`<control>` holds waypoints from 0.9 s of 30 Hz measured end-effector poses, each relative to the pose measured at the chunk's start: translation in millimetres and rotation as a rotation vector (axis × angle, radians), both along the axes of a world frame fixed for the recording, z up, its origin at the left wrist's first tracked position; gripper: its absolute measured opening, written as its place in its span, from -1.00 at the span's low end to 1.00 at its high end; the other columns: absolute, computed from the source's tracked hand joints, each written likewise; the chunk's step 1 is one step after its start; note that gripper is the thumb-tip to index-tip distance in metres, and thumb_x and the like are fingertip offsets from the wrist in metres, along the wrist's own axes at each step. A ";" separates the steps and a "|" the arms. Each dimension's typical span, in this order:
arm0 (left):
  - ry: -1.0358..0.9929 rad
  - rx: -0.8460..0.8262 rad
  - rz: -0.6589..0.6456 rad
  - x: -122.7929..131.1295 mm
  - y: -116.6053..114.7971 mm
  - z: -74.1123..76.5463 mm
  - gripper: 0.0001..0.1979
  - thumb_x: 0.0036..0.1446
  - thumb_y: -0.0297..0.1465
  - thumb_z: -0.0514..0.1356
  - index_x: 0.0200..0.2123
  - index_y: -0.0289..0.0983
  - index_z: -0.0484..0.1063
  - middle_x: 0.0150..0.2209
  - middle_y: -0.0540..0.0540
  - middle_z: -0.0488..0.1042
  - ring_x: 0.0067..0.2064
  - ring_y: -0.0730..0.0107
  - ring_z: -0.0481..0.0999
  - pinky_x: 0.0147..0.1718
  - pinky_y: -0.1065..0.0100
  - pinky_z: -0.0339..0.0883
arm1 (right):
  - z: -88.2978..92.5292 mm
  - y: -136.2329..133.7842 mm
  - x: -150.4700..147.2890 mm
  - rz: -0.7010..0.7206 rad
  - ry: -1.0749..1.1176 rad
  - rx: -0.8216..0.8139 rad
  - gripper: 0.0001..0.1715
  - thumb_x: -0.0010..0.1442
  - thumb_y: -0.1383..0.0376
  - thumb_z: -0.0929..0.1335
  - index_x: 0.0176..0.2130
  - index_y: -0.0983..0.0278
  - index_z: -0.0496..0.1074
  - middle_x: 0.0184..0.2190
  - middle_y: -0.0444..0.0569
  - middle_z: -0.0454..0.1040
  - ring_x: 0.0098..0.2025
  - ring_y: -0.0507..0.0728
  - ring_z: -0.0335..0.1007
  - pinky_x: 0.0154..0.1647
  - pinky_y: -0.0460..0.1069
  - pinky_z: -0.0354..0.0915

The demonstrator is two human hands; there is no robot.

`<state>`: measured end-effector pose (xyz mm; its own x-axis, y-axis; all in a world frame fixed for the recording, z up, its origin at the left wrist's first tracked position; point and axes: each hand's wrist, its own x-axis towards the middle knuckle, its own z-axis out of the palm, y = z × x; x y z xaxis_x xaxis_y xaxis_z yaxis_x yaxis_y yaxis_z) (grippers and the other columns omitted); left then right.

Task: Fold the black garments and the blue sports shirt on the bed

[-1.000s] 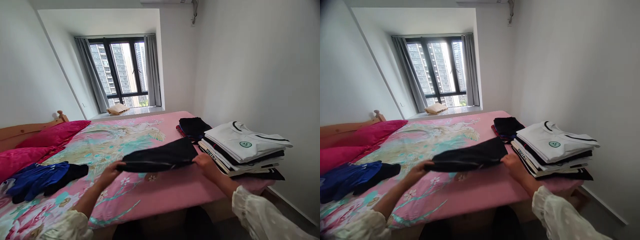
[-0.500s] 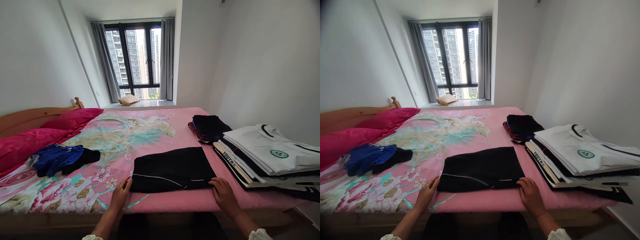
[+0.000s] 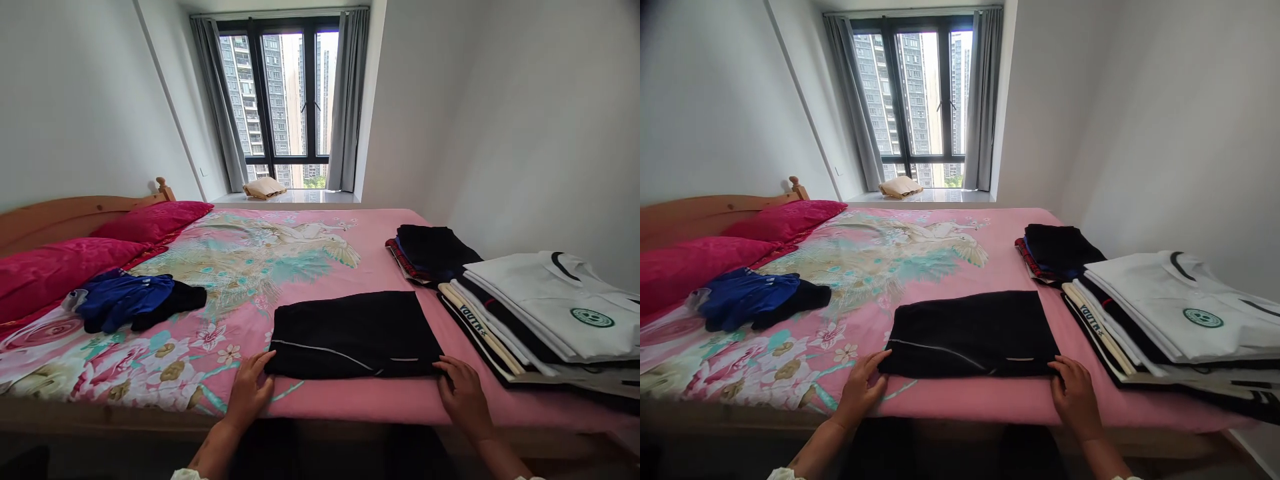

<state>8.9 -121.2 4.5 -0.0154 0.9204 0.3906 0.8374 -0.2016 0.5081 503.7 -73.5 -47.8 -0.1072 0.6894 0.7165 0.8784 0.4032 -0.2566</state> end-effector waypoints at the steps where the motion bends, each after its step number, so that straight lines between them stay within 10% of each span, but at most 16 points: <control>1: 0.009 -0.003 0.005 0.1 -0.3 -0.1 -0.51 -0.01 -0.47 0.06 0.04 -0.10 0.34 -0.02 -0.05 0.43 0.04 0.20 0.38 0.11 0.05 0.19 | -0.6 0.2 0.4 -0.001 0.001 -0.002 -0.75 0.09 0.33 0.22 -0.20 0.21 0.35 -0.17 0.03 0.40 -0.07 0.24 0.32 -0.01 0.23 0.23; 9: 0.218 0.137 0.000 9.0 -2.6 3.6 -0.45 0.00 -0.52 0.07 0.11 -0.17 0.26 0.23 -0.17 0.14 0.23 0.11 0.16 0.15 0.05 0.16 | -4.7 1.2 1.9 -0.016 0.004 -0.021 -0.75 0.10 0.32 0.22 -0.19 0.21 0.34 -0.16 0.03 0.40 -0.07 0.22 0.32 -0.02 0.20 0.25; 27: 0.413 0.182 -0.066 1.9 22.9 -10.5 -0.54 0.09 -0.53 -0.02 0.06 -0.18 0.33 0.13 -0.14 0.32 0.11 0.18 0.34 0.05 0.12 0.28 | -7.4 -13.6 -16.7 -0.192 0.334 -0.070 -0.56 0.10 0.20 0.25 -0.03 0.32 0.28 -0.09 0.16 0.35 -0.02 0.26 0.25 0.04 0.27 0.19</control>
